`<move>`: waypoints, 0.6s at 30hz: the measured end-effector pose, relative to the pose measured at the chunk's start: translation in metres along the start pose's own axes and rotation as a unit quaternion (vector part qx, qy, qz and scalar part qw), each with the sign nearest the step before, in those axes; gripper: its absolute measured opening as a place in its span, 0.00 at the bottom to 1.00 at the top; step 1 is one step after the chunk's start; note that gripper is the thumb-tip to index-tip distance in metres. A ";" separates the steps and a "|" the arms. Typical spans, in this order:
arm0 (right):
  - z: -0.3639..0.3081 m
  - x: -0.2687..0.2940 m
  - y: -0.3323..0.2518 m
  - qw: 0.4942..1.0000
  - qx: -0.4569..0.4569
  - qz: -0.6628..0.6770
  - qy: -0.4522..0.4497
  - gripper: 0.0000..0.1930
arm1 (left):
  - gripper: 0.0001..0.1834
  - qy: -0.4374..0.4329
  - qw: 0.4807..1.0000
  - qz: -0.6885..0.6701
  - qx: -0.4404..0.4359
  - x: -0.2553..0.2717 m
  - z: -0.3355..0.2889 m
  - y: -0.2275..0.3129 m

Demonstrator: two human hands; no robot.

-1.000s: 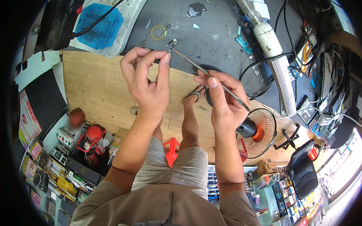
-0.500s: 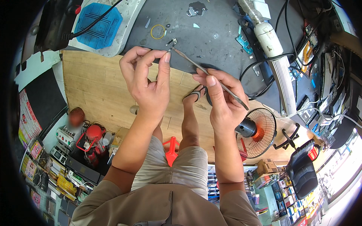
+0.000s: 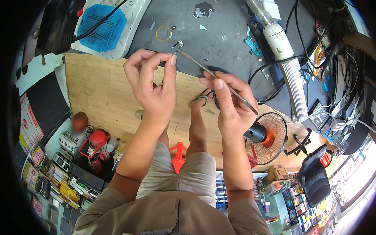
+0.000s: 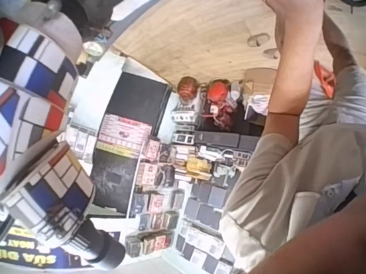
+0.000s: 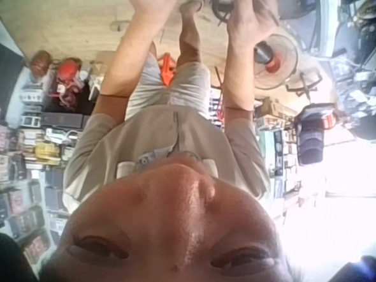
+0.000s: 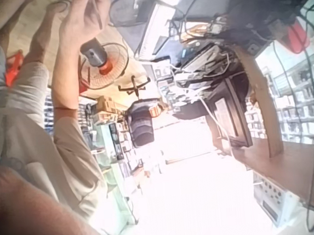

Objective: The person walks to a workbench in an electronics shop and uses a small metal tool to scrape and adjust a tiny electronic component on a circuit board. The person handles the component and tool repeatedly while standing at the bench.

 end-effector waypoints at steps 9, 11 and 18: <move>0.001 0.002 0.000 1.000 0.001 0.017 0.010 0.09 | 0.11 0.002 1.000 -0.001 -0.007 -0.001 0.002 0.001; 0.000 0.003 0.001 1.000 -0.004 0.019 0.012 0.09 | 0.11 0.000 1.000 0.000 -0.006 0.000 0.001 0.001; 0.000 0.001 -0.001 1.000 0.002 0.001 0.000 0.09 | 0.11 0.001 1.000 0.000 -0.003 0.000 0.000 0.000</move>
Point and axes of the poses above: each hand's wrist, its own z-axis towards the middle knuckle, its own x-axis out of the back of the hand, y = z × x, the point moved 7 cm from there along z, towards the middle knuckle, and after that the axes turned 8 degrees about -z, right-handed, at the moved point
